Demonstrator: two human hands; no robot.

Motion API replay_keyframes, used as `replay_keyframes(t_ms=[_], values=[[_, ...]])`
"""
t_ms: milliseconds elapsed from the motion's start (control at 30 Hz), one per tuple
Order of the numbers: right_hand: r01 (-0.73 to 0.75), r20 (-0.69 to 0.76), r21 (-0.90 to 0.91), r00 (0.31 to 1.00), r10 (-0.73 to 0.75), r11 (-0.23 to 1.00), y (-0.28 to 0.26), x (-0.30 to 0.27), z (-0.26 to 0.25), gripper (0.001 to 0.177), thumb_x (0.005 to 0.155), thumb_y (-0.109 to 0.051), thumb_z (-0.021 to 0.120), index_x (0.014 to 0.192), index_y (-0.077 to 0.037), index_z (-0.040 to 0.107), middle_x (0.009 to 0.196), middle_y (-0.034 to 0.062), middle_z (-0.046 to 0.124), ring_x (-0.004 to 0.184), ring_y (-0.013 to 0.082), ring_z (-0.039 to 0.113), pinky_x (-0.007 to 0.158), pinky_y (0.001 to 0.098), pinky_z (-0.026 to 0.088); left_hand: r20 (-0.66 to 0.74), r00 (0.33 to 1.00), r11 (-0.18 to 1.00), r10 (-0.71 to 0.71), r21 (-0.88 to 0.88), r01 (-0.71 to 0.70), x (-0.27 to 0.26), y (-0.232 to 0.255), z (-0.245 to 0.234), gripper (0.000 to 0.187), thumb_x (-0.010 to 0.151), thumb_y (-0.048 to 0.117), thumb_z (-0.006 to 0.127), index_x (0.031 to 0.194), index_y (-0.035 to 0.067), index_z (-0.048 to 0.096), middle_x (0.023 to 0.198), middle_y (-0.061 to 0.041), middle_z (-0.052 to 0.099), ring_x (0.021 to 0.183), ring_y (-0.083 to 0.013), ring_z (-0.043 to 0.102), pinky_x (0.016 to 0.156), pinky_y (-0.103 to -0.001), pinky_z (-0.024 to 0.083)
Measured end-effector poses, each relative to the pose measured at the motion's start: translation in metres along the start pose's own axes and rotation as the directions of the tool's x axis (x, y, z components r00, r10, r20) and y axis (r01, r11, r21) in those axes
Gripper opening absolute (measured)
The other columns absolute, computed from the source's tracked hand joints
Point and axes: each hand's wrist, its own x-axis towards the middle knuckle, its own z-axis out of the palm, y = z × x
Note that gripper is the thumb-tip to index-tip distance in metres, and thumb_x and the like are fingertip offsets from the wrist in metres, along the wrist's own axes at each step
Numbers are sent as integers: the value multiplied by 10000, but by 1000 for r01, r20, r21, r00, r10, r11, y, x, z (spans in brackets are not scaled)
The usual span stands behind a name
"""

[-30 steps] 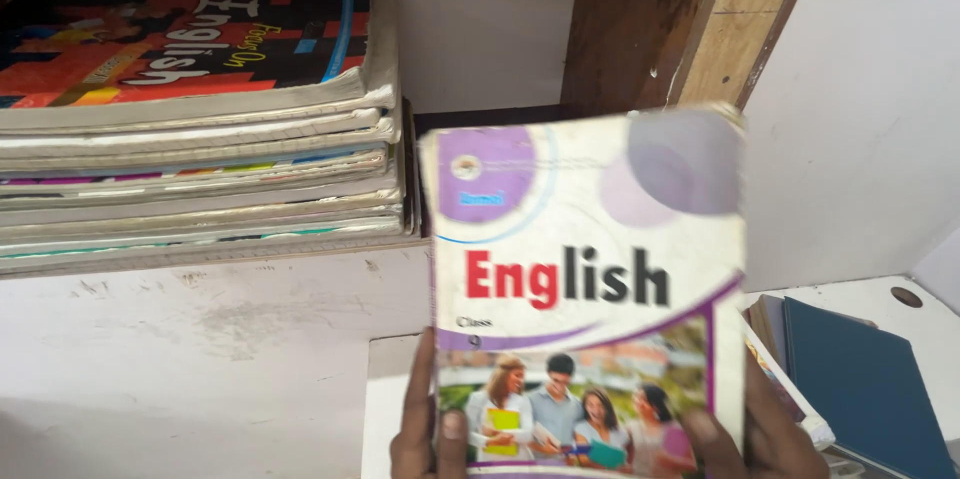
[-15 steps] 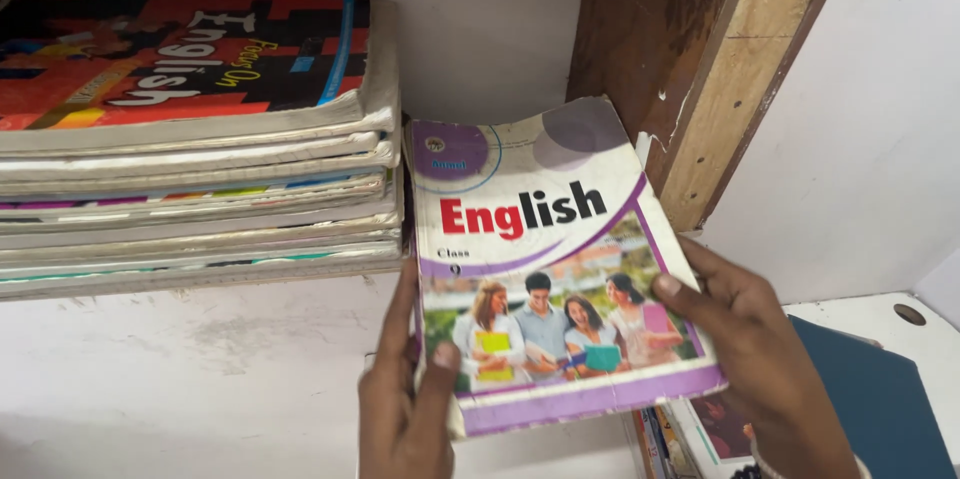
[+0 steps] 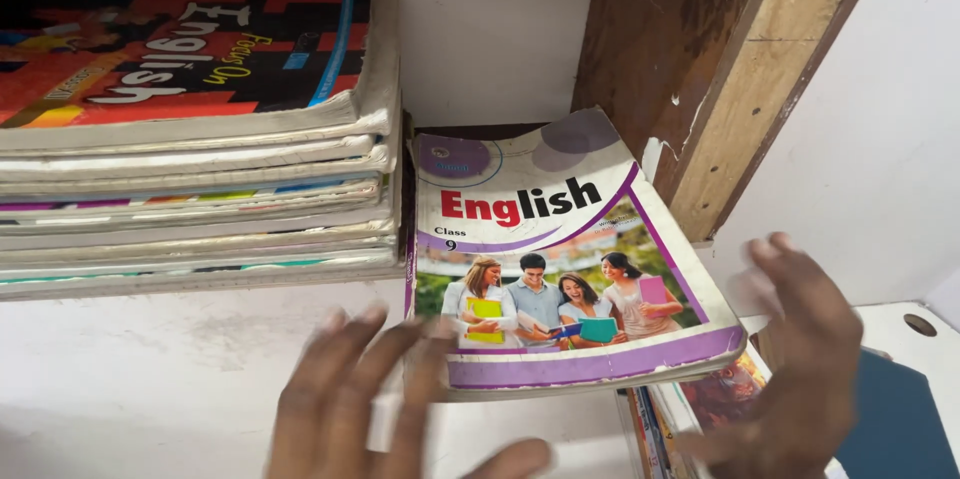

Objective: The person picks up books and notebooks from a table and places them onto a wooden shelf. They handle several textbooks and a question bank one at a time, arranging them in a neat stack on the shelf.

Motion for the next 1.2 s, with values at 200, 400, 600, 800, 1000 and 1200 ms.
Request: replay_keyframes(t_ms=[200, 400, 600, 800, 1000, 1200], values=[[465, 511, -494, 839, -187, 735, -9, 24, -5, 782, 581, -408, 756, 1315, -150, 677, 1412, 149, 600, 1381, 327, 525, 1190, 533, 401, 56, 971, 946, 231, 219, -238, 21, 30, 23, 466, 946, 283, 573, 1285, -32, 619, 1214, -235, 699, 1300, -350, 609, 1140, -532, 404], [508, 668, -516, 742, -47, 689, 2, 28, 4, 865, 611, -165, 751, 1457, -219, 578, 1446, 115, 606, 1344, 269, 564, 1142, 390, 424, 150, 982, 952, 116, 264, -153, 40, 31, 37, 383, 882, 126, 604, 1200, -73, 686, 1207, -262, 707, 1169, -367, 670, 1030, -450, 500], [464, 735, -476, 677, 47, 747, 13, 31, 8, 976, 526, -275, 822, 1463, -216, 558, 1459, 106, 609, 1329, 270, 580, 1074, 370, 467, 168, 980, 947, 109, 281, -154, 41, 27, 40, 392, 843, 113, 616, 1181, -69, 693, 1186, -257, 716, 1148, -355, 690, 1027, -435, 516], [423, 721, -358, 691, -41, 832, 16, 42, 15, 944, 544, -267, 827, 1444, -128, 578, 1409, 138, 625, 1314, 302, 581, 1065, 395, 474, 169, 980, 957, 105, 252, -146, 51, 18, 39, 371, 821, 90, 637, 1150, -68, 708, 1161, -264, 724, 1099, -349, 710, 1004, -408, 531], [393, 716, -360, 698, -20, 846, 8, 47, 17, 910, 560, -157, 838, 1434, -137, 587, 1393, 126, 646, 1288, 303, 603, 1007, 376, 504, 182, 977, 945, 112, 283, -162, 54, 16, 38, 375, 817, 81, 641, 1161, -54, 704, 1186, -252, 722, 1130, -333, 708, 1029, -392, 526], [417, 656, -404, 753, -60, 814, -13, 34, 23, 928, 626, -303, 886, 1462, -96, 539, 1406, 226, 576, 1333, 387, 529, 1121, 508, 386, 233, 972, 883, -33, 462, -81, 57, 47, 36, 502, 797, 170, 629, 1248, -51, 650, 1241, -273, 677, 1188, -365, 650, 1107, -495, 419]])
